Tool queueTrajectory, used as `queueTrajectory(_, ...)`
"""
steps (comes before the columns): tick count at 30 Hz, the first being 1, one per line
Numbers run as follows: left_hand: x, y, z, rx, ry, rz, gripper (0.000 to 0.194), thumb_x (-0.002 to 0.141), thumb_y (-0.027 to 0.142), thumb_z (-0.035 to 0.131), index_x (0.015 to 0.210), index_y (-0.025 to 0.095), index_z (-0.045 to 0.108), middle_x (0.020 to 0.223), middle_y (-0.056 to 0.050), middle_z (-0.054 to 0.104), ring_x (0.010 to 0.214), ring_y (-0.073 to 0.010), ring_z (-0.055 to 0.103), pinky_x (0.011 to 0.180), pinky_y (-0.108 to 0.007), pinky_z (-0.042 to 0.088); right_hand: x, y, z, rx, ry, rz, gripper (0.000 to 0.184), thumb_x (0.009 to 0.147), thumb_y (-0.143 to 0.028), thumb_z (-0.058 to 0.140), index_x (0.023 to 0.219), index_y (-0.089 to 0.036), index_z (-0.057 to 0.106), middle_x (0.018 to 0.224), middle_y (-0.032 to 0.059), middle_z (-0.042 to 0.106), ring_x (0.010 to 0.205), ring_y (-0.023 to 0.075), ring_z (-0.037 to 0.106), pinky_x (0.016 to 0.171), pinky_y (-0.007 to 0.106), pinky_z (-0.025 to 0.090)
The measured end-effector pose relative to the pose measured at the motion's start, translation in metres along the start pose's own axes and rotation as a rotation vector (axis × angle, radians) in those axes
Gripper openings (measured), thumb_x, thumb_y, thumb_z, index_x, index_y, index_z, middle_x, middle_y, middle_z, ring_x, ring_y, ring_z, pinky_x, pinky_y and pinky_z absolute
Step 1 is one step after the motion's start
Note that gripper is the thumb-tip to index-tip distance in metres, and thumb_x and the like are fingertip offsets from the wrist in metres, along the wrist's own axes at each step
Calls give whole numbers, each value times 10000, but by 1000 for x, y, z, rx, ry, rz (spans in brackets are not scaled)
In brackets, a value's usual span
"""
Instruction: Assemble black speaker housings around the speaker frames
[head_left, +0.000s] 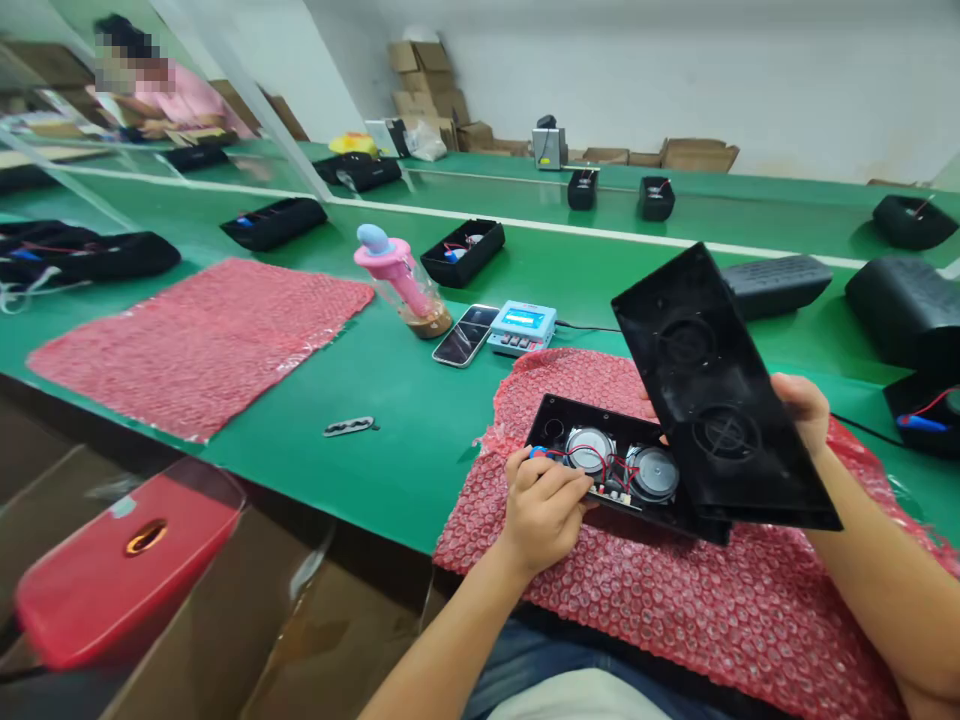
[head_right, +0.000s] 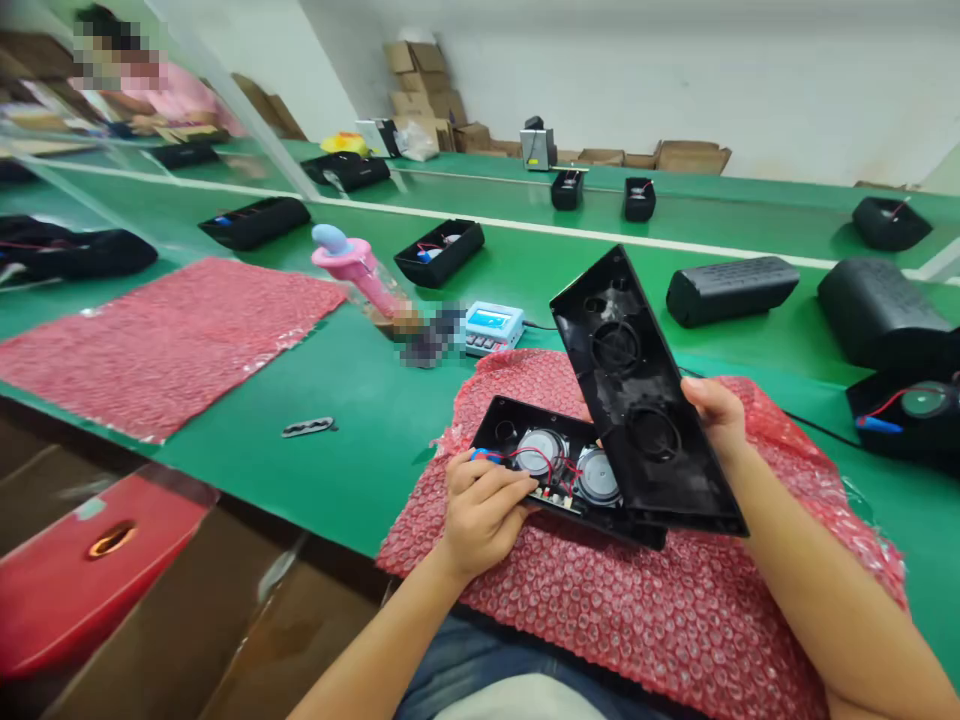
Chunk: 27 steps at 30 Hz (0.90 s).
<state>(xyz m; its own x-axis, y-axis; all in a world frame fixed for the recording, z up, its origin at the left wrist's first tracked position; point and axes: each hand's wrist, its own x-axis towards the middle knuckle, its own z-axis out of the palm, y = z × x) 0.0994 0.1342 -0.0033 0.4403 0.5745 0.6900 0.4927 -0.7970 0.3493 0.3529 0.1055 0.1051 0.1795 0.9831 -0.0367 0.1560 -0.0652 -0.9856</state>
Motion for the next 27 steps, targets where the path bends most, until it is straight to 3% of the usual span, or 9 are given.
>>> queueTrajectory(2, 0, 0, -1, -4, 5, 8, 117, 786, 198, 594, 824, 265, 681, 809, 37, 715, 767, -155, 534, 930, -411, 322, 0, -4, 1, 98, -55, 66, 432, 772, -477, 384, 927, -160, 633, 732, 29, 664, 679, 242, 643, 702, 441, 495)
queueTrajectory(4, 0, 0, -1, -12, 7, 11, 119, 784, 192, 597, 824, 262, 684, 783, 28, 702, 773, -162, 524, 932, -415, 325, -1, -9, 1, 275, -174, 124, 448, 751, -455, 450, 1085, -194, 595, 791, 8, 661, 650, 216, 628, 640, 388, 508)
queueTrajectory(7, -3, 0, -1, 37, 27, 0, 108, 774, 229, 620, 813, 271, 711, 797, -18, 637, 830, -186, 503, 927, -421, 346, -3, -14, -1, 330, -297, 22, 616, 705, -382, 567, 1292, -238, 447, 865, -13, 637, 668, 175, 609, 556, 266, 480)
queueTrajectory(10, -6, 0, 0, 123, 74, -8, 108, 760, 262, 639, 806, 284, 734, 942, -63, 524, 934, -220, 477, 923, -430, 365, -7, -15, -3, 48, -269, -157, 754, 654, -371, 689, 1339, -253, 395, 1053, 11, 604, 868, 199, 605, 668, 272, 502)
queueTrajectory(15, -9, -3, 1, 150, 86, 15, 99, 748, 265, 658, 812, 266, 734, 1055, -78, 427, 1009, -241, 447, 924, -434, 389, -18, -10, 8, -580, -129, -435, 893, 637, -454, 746, 1399, -256, 324, 1345, 74, 440, 1174, 318, 462, 970, 477, 401)
queueTrajectory(18, -8, -3, 1, 165, 89, 39, 106, 765, 278, 638, 805, 261, 734, 1044, -80, 425, 1002, -240, 446, 917, -436, 389, -20, 0, 26, -866, -80, -560, 896, 619, -413, 754, 1389, -197, 351, 1337, 147, 420, 1184, 359, 429, 974, 524, 374)
queueTrajectory(21, -6, -2, 0, 187, 77, 43, 117, 776, 263, 620, 784, 260, 737, 1038, -80, 425, 1005, -245, 443, 913, -434, 384, -15, 11, 43, -1072, -110, -543, 873, 612, -379, 776, 1367, -154, 400, 1262, 219, 451, 1103, 391, 474, 888, 537, 421)
queueTrajectory(24, -5, -2, -1, 197, 65, 46, 124, 779, 245, 614, 788, 262, 736, 1022, -77, 423, 1002, -242, 442, 908, -427, 384, -12, 9, 45, -1098, -253, -510, 736, 700, -383, 730, 1332, -127, 451, 1216, 235, 491, 1065, 387, 505, 855, 529, 439)
queueTrajectory(27, -7, -4, 0, 188, 75, 49, 125, 775, 231, 612, 785, 261, 733, 1015, -77, 431, 998, -244, 443, 891, -424, 385, -26, -8, 33, -756, -347, -568, 520, 896, -421, 485, 1346, -168, 428, 1278, 150, 493, 1164, 303, 471, 948, 479, 407)
